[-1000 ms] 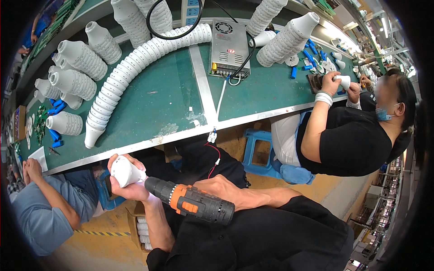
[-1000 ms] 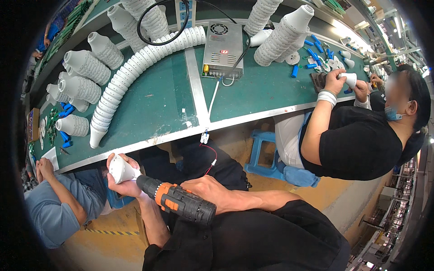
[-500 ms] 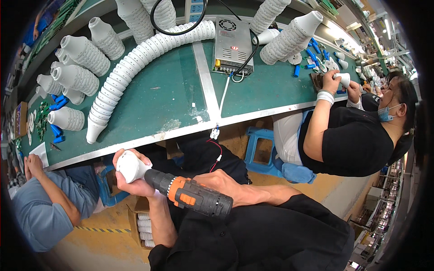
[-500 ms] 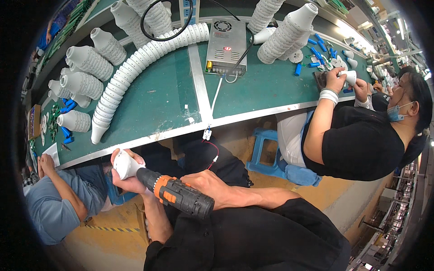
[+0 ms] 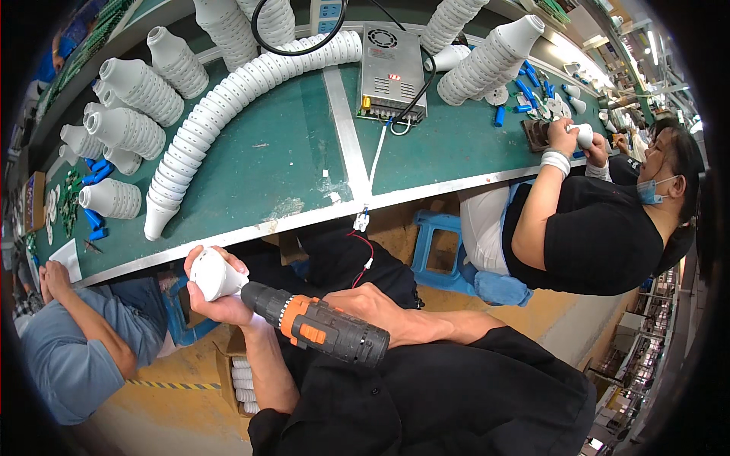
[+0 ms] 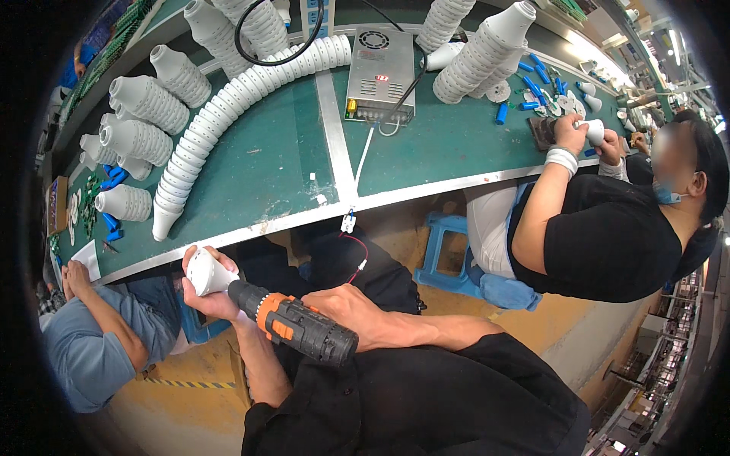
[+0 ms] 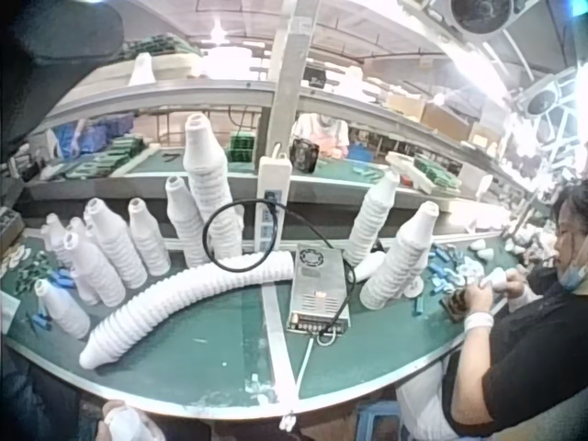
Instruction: The person drills into white light bulb casings using a power drill, stacks and organizes the casings on the workbench, and retrieves stacks of bulb casings from a box by hand.
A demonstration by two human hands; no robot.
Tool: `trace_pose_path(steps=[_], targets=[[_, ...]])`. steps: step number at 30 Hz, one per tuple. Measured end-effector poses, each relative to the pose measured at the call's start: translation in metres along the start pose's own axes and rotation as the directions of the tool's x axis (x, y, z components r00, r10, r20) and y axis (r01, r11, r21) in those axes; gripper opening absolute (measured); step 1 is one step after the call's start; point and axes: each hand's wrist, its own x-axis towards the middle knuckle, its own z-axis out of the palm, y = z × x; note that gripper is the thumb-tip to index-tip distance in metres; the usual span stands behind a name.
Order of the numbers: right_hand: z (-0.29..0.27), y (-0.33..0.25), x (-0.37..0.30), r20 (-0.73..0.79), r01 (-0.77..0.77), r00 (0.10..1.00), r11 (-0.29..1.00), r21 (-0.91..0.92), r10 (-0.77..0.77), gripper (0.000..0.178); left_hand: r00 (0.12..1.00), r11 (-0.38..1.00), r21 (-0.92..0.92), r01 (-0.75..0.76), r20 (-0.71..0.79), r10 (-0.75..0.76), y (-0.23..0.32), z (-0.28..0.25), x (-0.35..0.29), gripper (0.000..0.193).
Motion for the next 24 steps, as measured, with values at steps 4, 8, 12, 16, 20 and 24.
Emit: trace_pose_path(steps=[4,8,12,16,20,24], targets=[[-0.005,0.001,0.003,0.038,0.088,0.995,0.995,0.048,-0.090,0.028,0.999,1.000,0.009,-0.004,-0.044,0.004,0.000,-0.009,-0.002,0.058],[-0.008,-0.009,0.001,0.018,0.031,0.999,0.999,-0.028,-0.031,0.025,0.999,0.996,0.081,0.038,-0.033,-0.036,0.004,0.013,0.000,0.059],[-0.007,-0.010,0.006,0.030,0.018,0.999,0.999,-0.043,-0.016,0.023,1.000,0.998,0.069,-0.012,0.027,0.011,0.000,0.006,0.003,0.060],[-0.008,-0.012,0.006,0.078,-0.052,0.995,0.996,-0.066,0.058,0.022,0.999,0.995,0.095,-0.016,0.034,0.013,0.003,0.001,0.004,0.059],[-0.007,-0.016,0.007,0.076,-0.028,0.996,0.996,-0.089,0.035,0.022,0.999,0.997,0.075,-0.012,0.054,0.008,0.002,-0.001,0.006,0.059],[-0.006,-0.014,0.005,0.068,-0.011,0.998,0.995,-0.101,0.018,0.023,0.999,0.998,0.068,-0.008,0.031,0.006,0.001,-0.002,0.007,0.059]])
